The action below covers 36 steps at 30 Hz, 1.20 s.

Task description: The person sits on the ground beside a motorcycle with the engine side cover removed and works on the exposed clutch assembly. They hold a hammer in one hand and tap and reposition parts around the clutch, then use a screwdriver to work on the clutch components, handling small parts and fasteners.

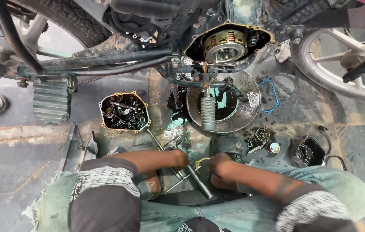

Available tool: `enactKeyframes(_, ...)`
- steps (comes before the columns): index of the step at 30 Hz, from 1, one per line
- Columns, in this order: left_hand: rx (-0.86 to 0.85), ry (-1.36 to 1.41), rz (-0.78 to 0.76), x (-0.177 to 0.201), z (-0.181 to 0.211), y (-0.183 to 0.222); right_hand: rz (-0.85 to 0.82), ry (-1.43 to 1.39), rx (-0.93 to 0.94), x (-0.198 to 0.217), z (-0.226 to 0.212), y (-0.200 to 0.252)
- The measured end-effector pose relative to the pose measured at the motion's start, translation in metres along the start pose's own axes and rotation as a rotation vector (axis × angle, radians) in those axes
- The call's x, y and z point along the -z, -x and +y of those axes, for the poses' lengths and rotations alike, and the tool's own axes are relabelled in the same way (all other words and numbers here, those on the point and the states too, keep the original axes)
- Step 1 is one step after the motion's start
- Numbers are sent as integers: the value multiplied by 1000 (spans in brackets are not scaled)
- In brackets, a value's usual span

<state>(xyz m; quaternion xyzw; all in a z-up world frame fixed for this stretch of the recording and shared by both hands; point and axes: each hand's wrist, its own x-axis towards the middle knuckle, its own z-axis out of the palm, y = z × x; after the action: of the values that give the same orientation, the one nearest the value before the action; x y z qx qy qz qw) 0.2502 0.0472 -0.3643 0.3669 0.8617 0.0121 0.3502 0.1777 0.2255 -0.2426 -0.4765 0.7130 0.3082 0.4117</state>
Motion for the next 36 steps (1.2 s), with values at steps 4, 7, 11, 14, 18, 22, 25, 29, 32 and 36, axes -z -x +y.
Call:
enactKeyframes(4, 21, 176, -284, 177, 7, 72, 49, -313, -6, 94, 31, 154)
enactKeyframes(7, 69, 687, -61, 294, -3, 159, 136, -422, -97, 127, 58, 231)
enactKeyframes(11, 389, 511, 724, 373, -16, 242, 652, -751, -125, 157, 76, 298)
enactKeyframes(14, 482, 1136, 971, 366, -50, 217, 776, -1182, -98, 173, 71, 293)
enactKeyframes(18, 151, 2091, 1159, 351, -69, 166, 993, -1702, 20, 180, 60, 254)
enactKeyframes(22, -150, 2251, 1316, 351, -48, 146, 1105, -1659, -50, 192, 43, 234)
enactKeyframes(25, -204, 2268, 1414, 354, -46, 132, 1172, -1582, -122, 201, 49, 225)
enactKeyframes(29, -148, 2220, 1582, 358, -39, 122, 1203, -1564, -45, 202, 56, 214)
enactKeyframes(32, -203, 2289, 1629, 360, -39, 116, 1204, -1603, -7, 205, 53, 209)
enactKeyframes(36, -244, 2276, 1695, 361, -37, 106, 1223, -1647, 25, 205, 51, 201)
